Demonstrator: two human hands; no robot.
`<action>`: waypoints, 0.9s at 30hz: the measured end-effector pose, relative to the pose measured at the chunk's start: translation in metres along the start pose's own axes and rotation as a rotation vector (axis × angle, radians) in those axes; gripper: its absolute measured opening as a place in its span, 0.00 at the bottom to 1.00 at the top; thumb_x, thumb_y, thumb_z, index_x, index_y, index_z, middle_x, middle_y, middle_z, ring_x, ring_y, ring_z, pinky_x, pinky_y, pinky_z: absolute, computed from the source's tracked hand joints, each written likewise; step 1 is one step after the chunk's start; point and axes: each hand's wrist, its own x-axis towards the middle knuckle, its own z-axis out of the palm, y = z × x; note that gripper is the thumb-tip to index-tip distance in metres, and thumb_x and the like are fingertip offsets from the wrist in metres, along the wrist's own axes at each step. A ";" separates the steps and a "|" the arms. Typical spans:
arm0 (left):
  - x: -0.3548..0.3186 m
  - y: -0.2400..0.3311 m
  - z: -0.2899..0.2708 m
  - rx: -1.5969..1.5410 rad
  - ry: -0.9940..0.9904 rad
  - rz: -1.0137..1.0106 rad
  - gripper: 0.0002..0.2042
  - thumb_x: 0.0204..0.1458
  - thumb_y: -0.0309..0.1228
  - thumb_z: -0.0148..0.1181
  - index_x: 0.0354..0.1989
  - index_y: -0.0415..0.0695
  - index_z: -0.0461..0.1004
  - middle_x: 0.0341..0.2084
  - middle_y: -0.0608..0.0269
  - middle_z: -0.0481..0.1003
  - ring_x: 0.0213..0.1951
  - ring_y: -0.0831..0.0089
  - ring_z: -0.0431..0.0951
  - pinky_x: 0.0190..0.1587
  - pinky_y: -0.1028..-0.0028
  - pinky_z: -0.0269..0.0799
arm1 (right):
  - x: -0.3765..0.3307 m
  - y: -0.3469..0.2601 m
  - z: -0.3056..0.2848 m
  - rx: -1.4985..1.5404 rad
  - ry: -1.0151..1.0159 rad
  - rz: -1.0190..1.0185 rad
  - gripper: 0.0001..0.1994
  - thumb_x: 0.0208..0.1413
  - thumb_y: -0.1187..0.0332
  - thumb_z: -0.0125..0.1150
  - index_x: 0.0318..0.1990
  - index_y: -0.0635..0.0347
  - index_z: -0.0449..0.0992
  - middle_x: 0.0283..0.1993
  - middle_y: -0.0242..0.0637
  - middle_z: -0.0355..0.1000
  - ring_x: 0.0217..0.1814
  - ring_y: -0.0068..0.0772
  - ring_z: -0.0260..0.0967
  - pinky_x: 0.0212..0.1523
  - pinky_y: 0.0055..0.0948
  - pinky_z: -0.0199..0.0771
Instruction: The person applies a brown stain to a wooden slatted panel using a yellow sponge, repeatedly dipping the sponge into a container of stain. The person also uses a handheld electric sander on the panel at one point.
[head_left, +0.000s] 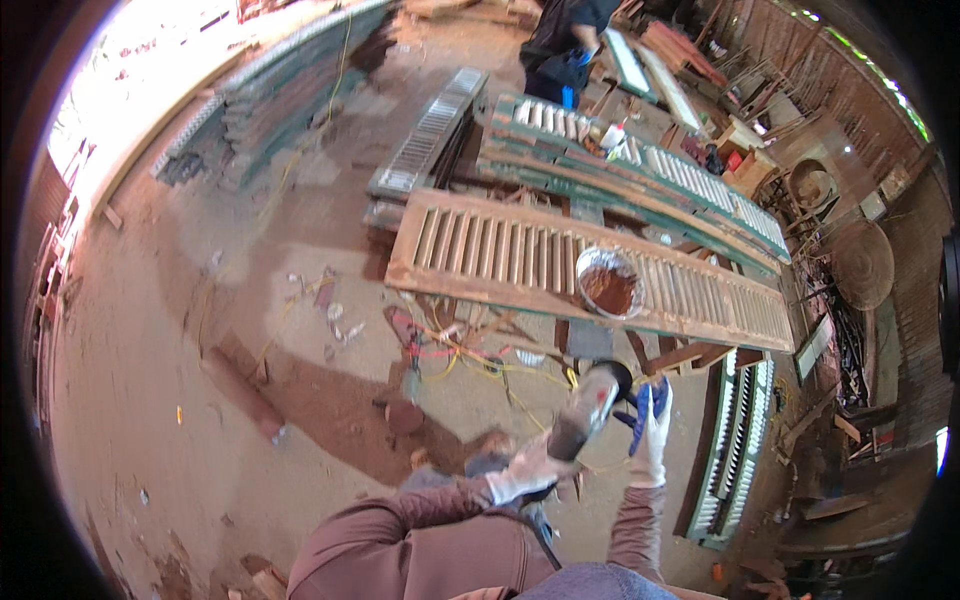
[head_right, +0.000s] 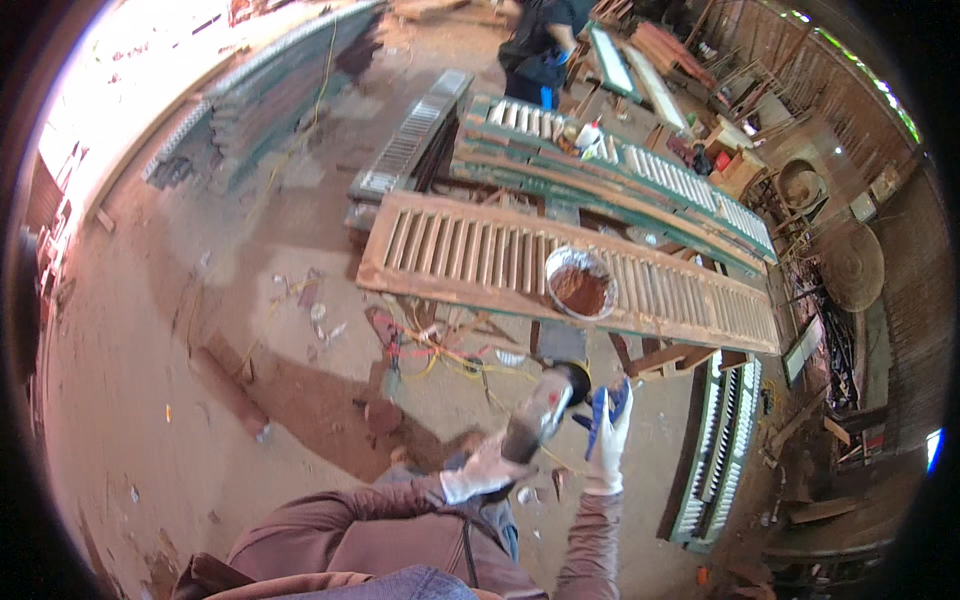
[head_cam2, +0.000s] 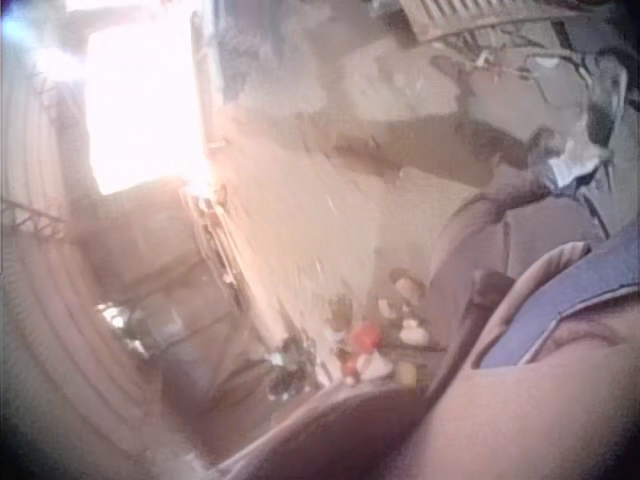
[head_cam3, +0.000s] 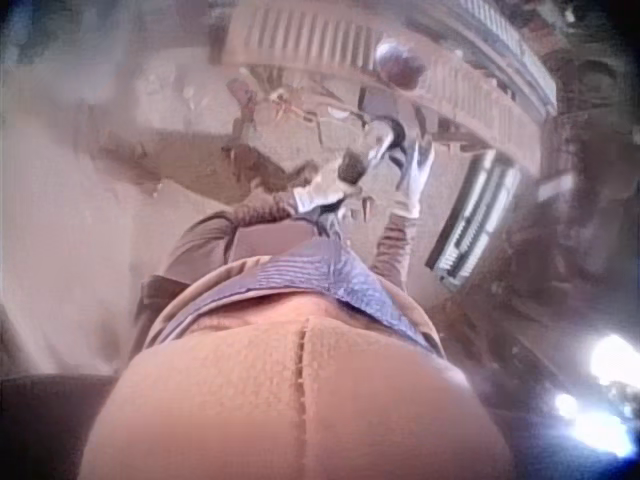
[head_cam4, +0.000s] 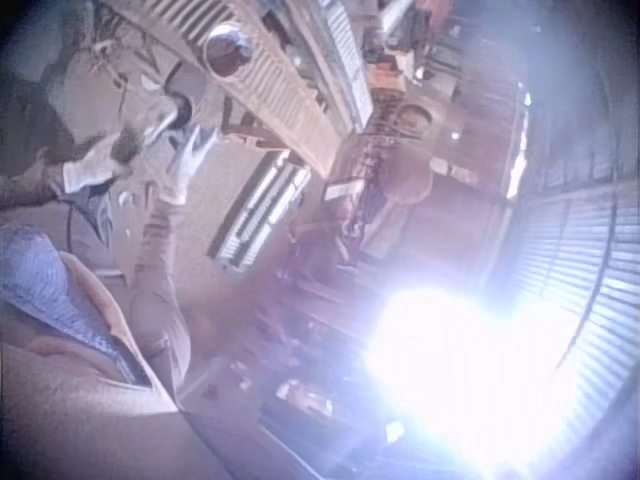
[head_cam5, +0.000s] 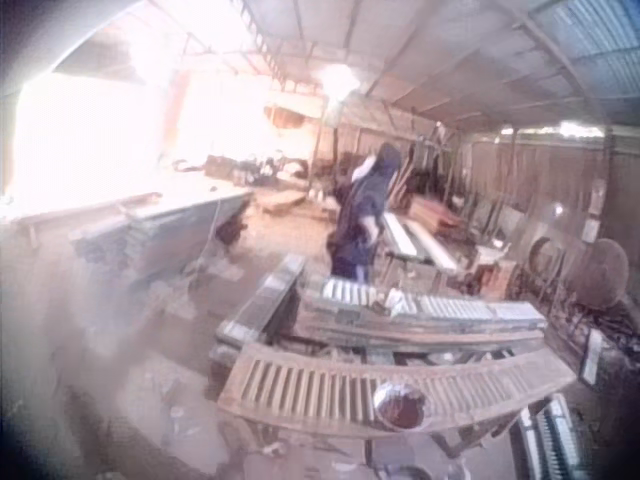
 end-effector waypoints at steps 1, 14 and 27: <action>0.014 -0.005 -0.001 0.058 0.039 -0.102 0.35 0.40 0.46 0.70 0.56 0.40 0.68 0.47 0.46 0.76 0.52 0.53 0.77 0.53 0.60 0.72 | -0.001 0.009 0.012 -0.036 -0.007 -0.021 0.37 0.62 0.65 0.63 0.74 0.58 0.48 0.60 0.40 0.63 0.53 0.27 0.69 0.45 0.27 0.78; 0.130 -0.017 -0.007 -0.722 0.158 0.007 0.44 0.42 0.25 0.77 0.66 0.42 0.51 0.56 0.56 0.66 0.58 0.70 0.69 0.61 0.67 0.67 | 0.137 0.046 0.088 -0.242 -0.387 -0.276 0.47 0.44 0.73 0.75 0.71 0.62 0.52 0.68 0.47 0.60 0.70 0.40 0.58 0.69 0.38 0.60; 0.246 -0.043 -0.076 -0.114 0.409 -0.250 0.44 0.43 0.47 0.77 0.60 0.36 0.55 0.53 0.48 0.72 0.54 0.61 0.74 0.55 0.62 0.70 | 0.244 0.099 0.198 -0.950 -0.243 -0.484 0.41 0.50 0.55 0.72 0.68 0.58 0.57 0.57 0.61 0.60 0.54 0.67 0.68 0.49 0.52 0.76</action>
